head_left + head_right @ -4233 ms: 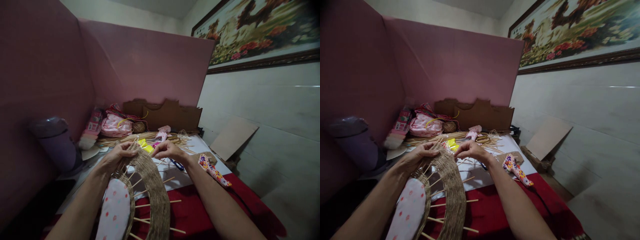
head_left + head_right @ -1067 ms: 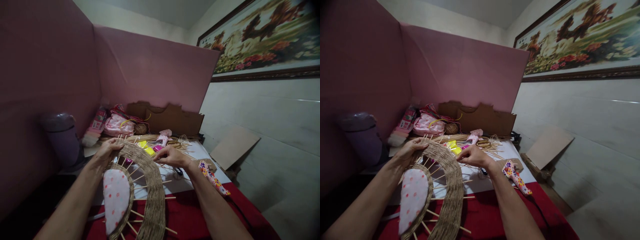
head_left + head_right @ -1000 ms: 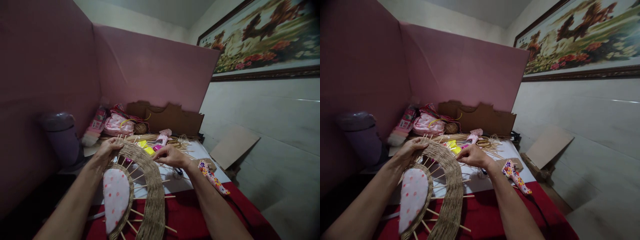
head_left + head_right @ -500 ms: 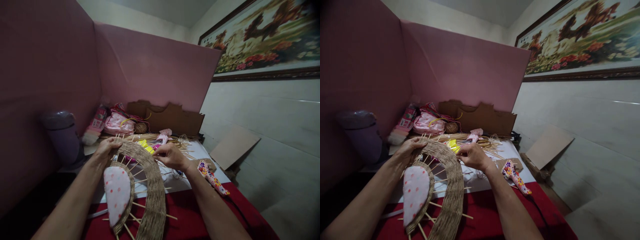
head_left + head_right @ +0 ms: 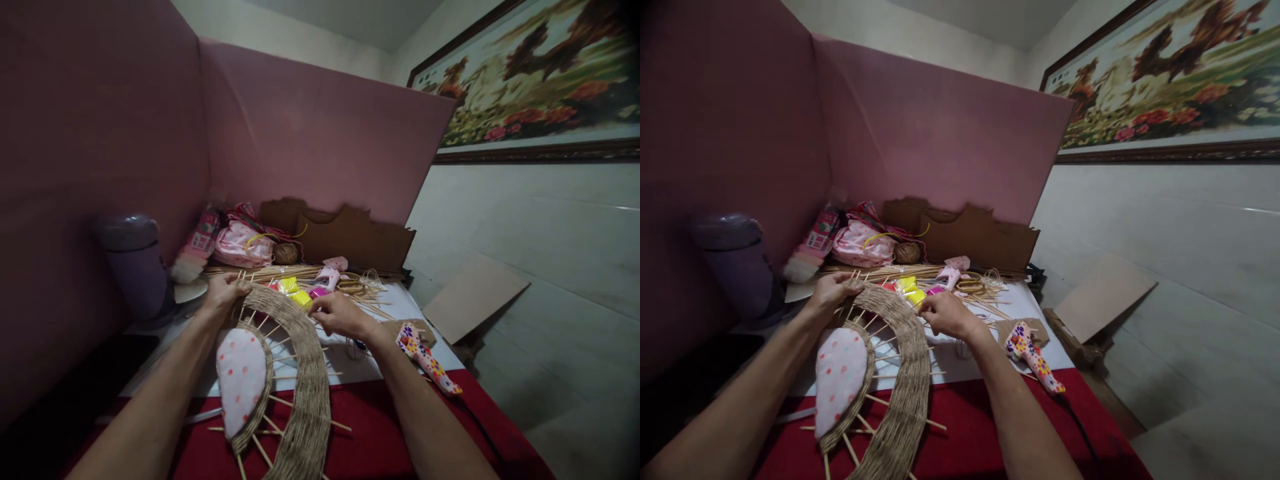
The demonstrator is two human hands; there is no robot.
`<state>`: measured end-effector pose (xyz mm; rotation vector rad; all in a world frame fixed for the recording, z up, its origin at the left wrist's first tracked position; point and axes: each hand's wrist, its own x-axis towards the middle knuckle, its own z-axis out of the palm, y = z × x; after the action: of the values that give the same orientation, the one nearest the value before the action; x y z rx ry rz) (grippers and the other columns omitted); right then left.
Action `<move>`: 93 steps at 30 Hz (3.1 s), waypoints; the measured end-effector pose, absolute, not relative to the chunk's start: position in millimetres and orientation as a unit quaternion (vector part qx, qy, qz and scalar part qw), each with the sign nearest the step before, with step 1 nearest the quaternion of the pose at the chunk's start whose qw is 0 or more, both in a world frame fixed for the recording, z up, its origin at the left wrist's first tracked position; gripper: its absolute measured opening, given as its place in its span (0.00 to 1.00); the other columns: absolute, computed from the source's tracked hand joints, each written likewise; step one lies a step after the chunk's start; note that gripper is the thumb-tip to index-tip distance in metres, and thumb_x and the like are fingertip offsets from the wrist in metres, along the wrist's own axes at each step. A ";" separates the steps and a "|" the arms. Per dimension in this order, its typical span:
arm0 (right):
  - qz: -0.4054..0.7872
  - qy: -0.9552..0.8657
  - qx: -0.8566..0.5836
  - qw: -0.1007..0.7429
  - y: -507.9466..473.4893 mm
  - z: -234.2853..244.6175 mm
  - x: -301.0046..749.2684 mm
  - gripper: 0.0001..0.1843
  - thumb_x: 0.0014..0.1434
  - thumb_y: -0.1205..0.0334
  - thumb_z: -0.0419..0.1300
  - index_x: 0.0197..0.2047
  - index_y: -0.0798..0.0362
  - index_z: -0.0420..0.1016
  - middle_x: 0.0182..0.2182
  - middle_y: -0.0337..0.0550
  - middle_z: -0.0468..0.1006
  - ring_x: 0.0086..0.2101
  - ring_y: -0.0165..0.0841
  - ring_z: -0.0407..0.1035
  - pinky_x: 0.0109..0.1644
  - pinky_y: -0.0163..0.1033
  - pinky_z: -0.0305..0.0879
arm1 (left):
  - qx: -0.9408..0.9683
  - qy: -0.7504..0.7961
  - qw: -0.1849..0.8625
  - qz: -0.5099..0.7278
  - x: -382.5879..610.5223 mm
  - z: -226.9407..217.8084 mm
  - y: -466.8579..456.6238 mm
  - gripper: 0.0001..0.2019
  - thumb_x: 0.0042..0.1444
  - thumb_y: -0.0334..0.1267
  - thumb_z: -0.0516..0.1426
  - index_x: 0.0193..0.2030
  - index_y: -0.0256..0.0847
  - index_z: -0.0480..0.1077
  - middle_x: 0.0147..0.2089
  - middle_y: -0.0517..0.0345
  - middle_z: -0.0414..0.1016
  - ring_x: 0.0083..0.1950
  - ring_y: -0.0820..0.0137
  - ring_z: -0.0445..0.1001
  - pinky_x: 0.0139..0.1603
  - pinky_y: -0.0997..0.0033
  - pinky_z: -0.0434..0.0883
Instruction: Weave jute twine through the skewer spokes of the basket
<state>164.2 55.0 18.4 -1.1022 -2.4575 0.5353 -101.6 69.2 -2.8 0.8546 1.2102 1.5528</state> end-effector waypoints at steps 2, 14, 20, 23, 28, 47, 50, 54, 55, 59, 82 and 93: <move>0.211 -0.871 -0.403 0.183 54.7 17.3 162.9 0.13 0.51 0.71 0.53 0.33 0.56 0.79 0.18 0.39 0.76 0.23 0.28 0.69 0.31 0.31 0.60 | 0.368 0.546 0.393 0.643 -99.7 -1.5 67.9 0.18 0.28 0.22 0.65 0.27 0.39 0.67 0.21 0.65 0.69 0.24 0.72 0.67 0.24 0.78 0.60; 0.146 -0.875 -0.440 0.139 49.2 27.6 161.0 0.13 0.45 0.71 0.52 0.24 0.56 0.79 0.21 0.42 0.77 0.20 0.28 0.64 0.26 0.32 0.54 | 0.719 0.540 0.239 0.367 -52.0 27.2 24.9 0.14 0.35 0.33 0.65 0.34 0.44 0.75 0.21 0.60 0.70 0.25 0.66 0.67 0.30 0.71 0.58; 0.116 -0.878 -0.441 0.149 52.0 24.5 163.5 0.12 0.47 0.70 0.52 0.25 0.56 0.78 0.23 0.43 0.78 0.22 0.28 0.66 0.27 0.31 0.54 | 0.820 0.565 0.038 0.086 -26.8 33.0 -8.3 0.17 0.46 0.36 0.57 0.46 0.43 0.71 0.36 0.49 0.77 0.40 0.55 0.73 0.39 0.61 0.63; 0.096 -0.882 -0.432 0.163 53.7 22.6 163.6 0.12 0.48 0.71 0.52 0.25 0.57 0.78 0.22 0.43 0.77 0.23 0.28 0.67 0.28 0.31 0.54 | 0.823 0.566 -0.006 0.038 -14.9 29.2 -16.2 0.22 0.50 0.29 0.51 0.54 0.39 0.65 0.38 0.48 0.78 0.41 0.54 0.74 0.46 0.52 0.61; 0.052 -0.875 -0.413 0.246 53.4 22.8 163.3 0.11 0.51 0.72 0.53 0.25 0.56 0.76 0.22 0.42 0.77 0.23 0.28 0.66 0.29 0.31 0.54 | 0.792 0.608 -0.034 0.055 -0.1 27.0 -18.7 0.21 0.55 0.31 0.49 0.57 0.37 0.61 0.38 0.48 0.77 0.39 0.55 0.74 0.45 0.52 0.60; 0.066 -0.826 -0.328 0.454 49.0 23.2 161.4 0.08 0.53 0.71 0.56 0.35 0.54 0.76 0.24 0.39 0.76 0.24 0.28 0.66 0.28 0.32 0.55 | 0.724 0.608 -0.248 0.212 -24.3 21.3 7.4 0.20 0.60 0.39 0.46 0.60 0.48 0.61 0.31 0.54 0.78 0.29 0.63 0.73 0.37 0.60 0.52; 0.056 -0.823 -0.317 0.467 49.2 21.7 160.9 0.08 0.53 0.71 0.57 0.34 0.54 0.76 0.23 0.39 0.75 0.22 0.27 0.65 0.27 0.32 0.55 | 0.724 0.605 -0.255 0.211 -24.6 20.2 8.2 0.22 0.61 0.38 0.45 0.62 0.48 0.59 0.31 0.54 0.78 0.28 0.63 0.72 0.37 0.60 0.52; 0.053 -0.822 -0.299 0.481 48.0 20.9 159.5 0.07 0.53 0.70 0.57 0.34 0.54 0.75 0.23 0.39 0.74 0.22 0.27 0.64 0.27 0.32 0.56 | 0.723 0.611 -0.258 0.193 -24.2 19.2 8.0 0.23 0.61 0.36 0.44 0.64 0.49 0.55 0.29 0.54 0.77 0.27 0.63 0.71 0.37 0.60 0.52; 0.053 -0.821 -0.295 0.486 47.4 20.7 159.1 0.06 0.54 0.70 0.57 0.34 0.54 0.75 0.23 0.39 0.74 0.22 0.27 0.64 0.27 0.32 0.56 | 0.724 0.611 -0.257 0.191 -23.9 19.2 7.8 0.23 0.61 0.37 0.44 0.64 0.49 0.55 0.29 0.54 0.77 0.27 0.63 0.71 0.37 0.60 0.53; 0.055 -0.805 -0.295 0.512 45.3 19.9 157.5 0.05 0.55 0.68 0.57 0.32 0.55 0.74 0.22 0.39 0.73 0.22 0.27 0.64 0.27 0.32 0.56 | 0.723 0.614 -0.252 0.189 -22.1 20.0 6.4 0.23 0.62 0.37 0.43 0.64 0.49 0.55 0.29 0.54 0.77 0.27 0.63 0.71 0.38 0.59 0.54; 0.200 -0.790 -0.311 0.489 43.5 21.4 155.4 0.07 0.55 0.62 0.57 0.29 0.56 0.71 0.15 0.35 0.66 0.17 0.25 0.60 0.20 0.31 0.54 | 0.722 0.626 -0.221 0.194 -27.6 28.4 3.7 0.25 0.59 0.39 0.49 0.64 0.48 0.54 0.31 0.54 0.78 0.32 0.61 0.73 0.39 0.60 0.55; 0.486 -0.676 -0.274 0.481 47.1 25.6 158.5 0.19 0.57 0.53 0.50 0.29 0.58 0.74 0.19 0.42 0.72 0.17 0.25 0.62 0.20 0.30 0.52 | 0.714 0.645 -0.138 0.236 -25.3 38.0 1.1 0.24 0.59 0.37 0.49 0.63 0.54 0.56 0.38 0.57 0.80 0.34 0.65 0.74 0.39 0.64 0.56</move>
<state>158.5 47.1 25.6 -0.6686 -1.6488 1.1839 -25.3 1.1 38.0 2.4627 2.2267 0.8140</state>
